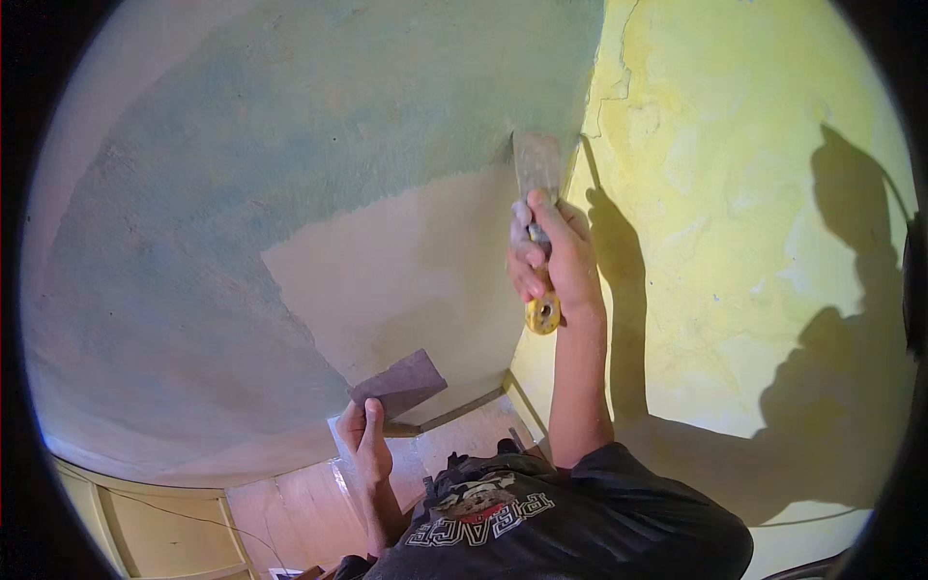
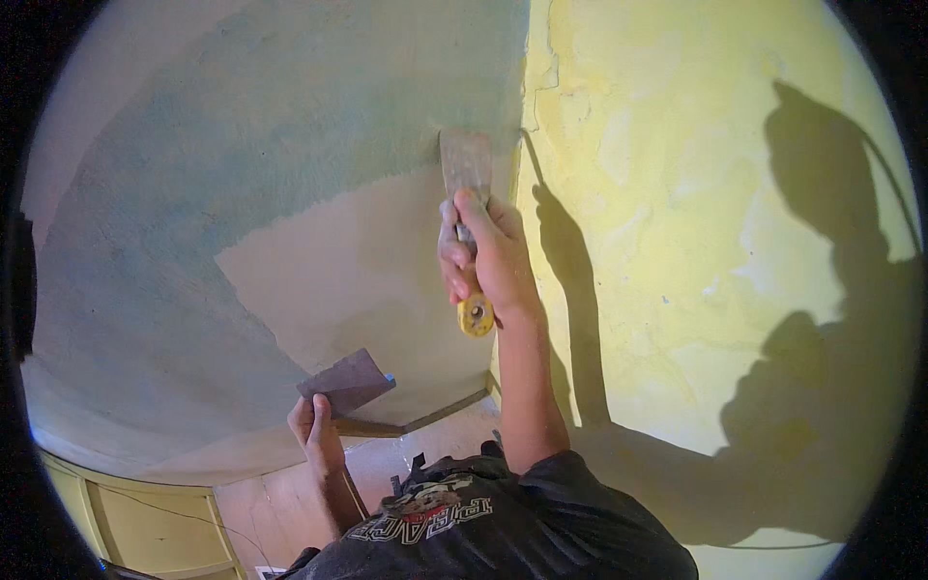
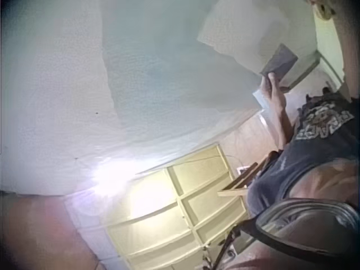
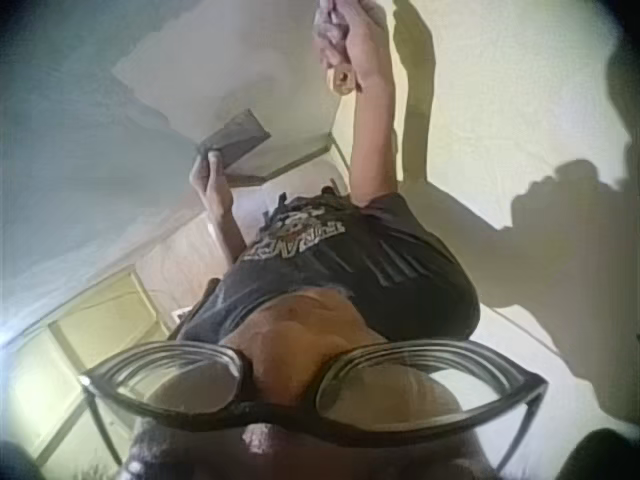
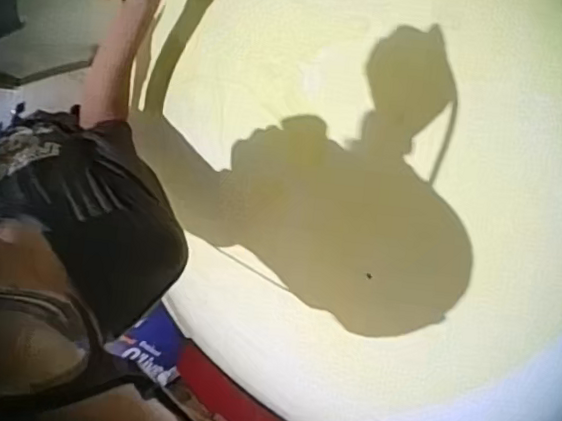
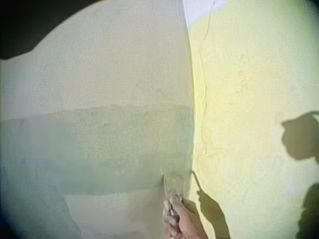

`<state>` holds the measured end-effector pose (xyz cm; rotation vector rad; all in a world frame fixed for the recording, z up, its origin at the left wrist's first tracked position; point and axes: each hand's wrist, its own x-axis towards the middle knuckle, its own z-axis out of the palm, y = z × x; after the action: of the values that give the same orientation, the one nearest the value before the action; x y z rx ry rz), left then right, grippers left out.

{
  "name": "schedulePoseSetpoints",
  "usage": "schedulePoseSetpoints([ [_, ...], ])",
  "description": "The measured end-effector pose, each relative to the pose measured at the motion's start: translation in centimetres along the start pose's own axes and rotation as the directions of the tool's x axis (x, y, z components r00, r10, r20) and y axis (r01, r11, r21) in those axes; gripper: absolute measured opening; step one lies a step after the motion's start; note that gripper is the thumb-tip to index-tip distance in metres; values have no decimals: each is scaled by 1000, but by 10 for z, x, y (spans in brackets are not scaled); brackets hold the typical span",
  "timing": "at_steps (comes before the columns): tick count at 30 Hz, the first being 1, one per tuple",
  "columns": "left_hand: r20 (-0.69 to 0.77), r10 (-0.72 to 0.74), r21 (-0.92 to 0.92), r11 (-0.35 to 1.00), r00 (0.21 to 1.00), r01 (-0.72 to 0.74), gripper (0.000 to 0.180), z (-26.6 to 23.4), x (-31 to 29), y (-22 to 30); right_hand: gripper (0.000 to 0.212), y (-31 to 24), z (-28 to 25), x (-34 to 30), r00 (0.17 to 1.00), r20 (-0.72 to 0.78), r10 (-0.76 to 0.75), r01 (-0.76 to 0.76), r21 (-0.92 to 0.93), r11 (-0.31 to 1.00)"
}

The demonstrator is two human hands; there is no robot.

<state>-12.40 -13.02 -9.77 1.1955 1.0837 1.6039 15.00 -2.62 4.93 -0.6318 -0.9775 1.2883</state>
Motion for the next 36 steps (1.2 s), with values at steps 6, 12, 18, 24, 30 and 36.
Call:
schedulePoseSetpoints([
  [6, -12, -29, -20, 999, 1000, 29, 22, -1, 1, -2, 33, -3, -2, 0, 1000, 17, 12, -12, -4, 1000],
  [12, 8, -50, 17, 999, 999, 50, 31, -9, 1, -7, 34, -5, -5, 0, 998, 40, 39, -40, 16, 999],
  [18, -23, -19, 12, 1000, 1000, 19, 22, -7, 3, -8, 32, -9, -3, 1, 999, 42, 28, -29, 13, 999],
  [24, 37, -10, -18, 1000, 999, 11, 29, -11, 3, -11, 33, 0, 5, -5, 998, 32, 51, -51, -16, 999],
  [30, 55, -37, -17, 999, 998, 38, 27, -12, 1, -7, 32, -3, 7, -10, 998, -8, 58, -58, -52, 997],
  [36, -21, 1, 2, 1000, 1000, -1, 29, 5, 6, 5, 34, -2, 8, -7, 998, -10, 64, -64, -51, 997],
])
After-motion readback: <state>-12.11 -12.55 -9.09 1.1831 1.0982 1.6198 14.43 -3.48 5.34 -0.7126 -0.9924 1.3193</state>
